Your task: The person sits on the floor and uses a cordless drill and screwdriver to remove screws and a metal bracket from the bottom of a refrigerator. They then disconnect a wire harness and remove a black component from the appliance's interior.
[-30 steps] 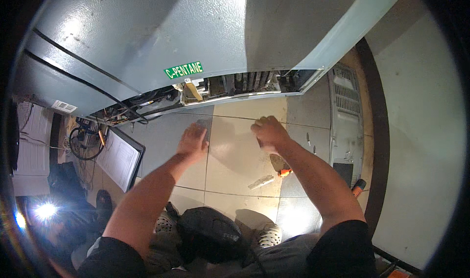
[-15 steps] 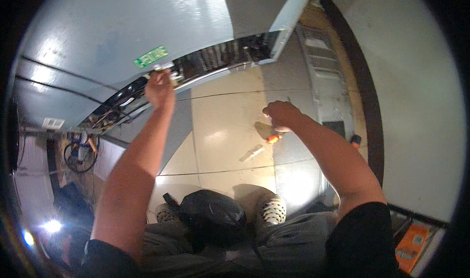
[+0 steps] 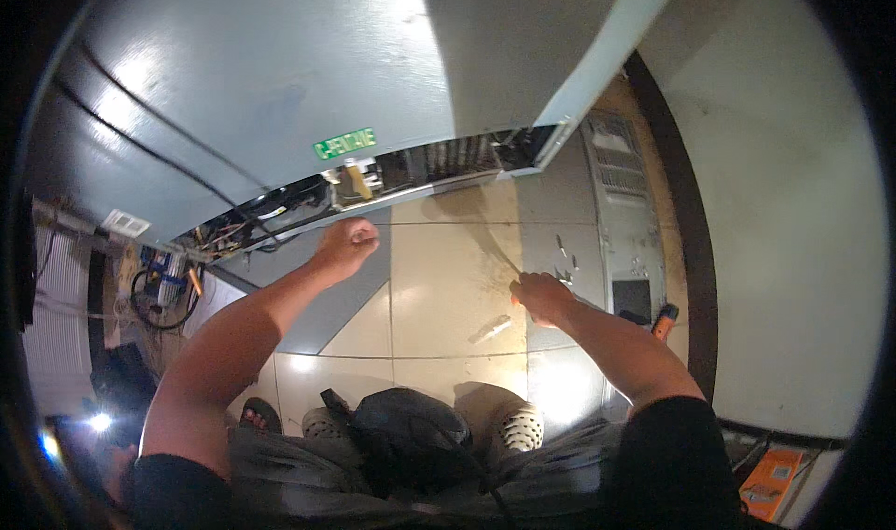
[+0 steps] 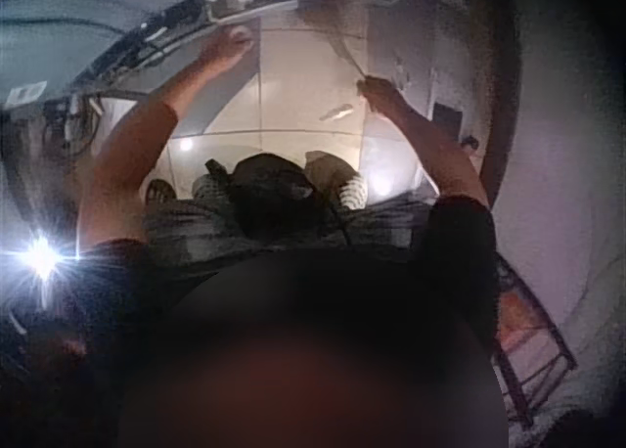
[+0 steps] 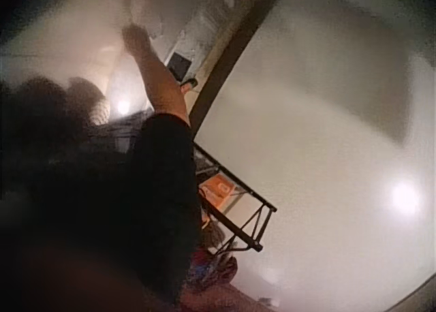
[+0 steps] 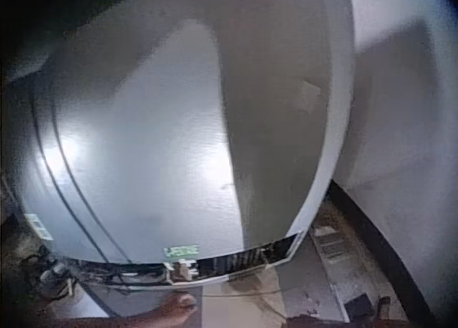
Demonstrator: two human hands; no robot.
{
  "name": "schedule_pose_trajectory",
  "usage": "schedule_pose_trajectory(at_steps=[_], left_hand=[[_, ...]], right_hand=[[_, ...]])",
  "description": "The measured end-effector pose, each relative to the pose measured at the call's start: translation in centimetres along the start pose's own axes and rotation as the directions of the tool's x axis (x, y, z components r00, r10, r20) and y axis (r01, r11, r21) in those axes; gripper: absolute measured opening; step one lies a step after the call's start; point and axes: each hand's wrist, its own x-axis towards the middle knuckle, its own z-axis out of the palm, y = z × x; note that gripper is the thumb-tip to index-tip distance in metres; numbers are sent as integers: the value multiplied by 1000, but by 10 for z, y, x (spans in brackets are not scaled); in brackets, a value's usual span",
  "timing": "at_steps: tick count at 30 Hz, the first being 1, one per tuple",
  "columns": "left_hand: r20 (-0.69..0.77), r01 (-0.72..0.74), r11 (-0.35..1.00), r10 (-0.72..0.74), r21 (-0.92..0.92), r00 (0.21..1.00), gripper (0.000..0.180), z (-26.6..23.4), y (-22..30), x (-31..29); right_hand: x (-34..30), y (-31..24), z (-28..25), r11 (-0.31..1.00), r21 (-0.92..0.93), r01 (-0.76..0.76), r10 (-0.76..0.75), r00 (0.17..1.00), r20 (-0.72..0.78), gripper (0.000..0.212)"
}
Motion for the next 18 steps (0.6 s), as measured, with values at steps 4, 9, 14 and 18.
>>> schedule_pose_trajectory(at_steps=[4,9,14,18], left_hand=[[342,418,737,-265,-531,901,28,0,24,1],[269,268,302,-39,-915,962,28,-2,62,8],[-69,24,514,-162,-857,984,23,-27,52,17],[87,205,565,-229,-799,969,17,-36,43,11]], right_hand=[[31,-40,-82,926,330,181,17,855,-518,29],[97,-125,-150,688,660,302,463,517,-720,24],[130,-185,-164,-177,871,457,650,719,-245,25],[136,-169,-125,-294,929,224,215,963,-164,24]])
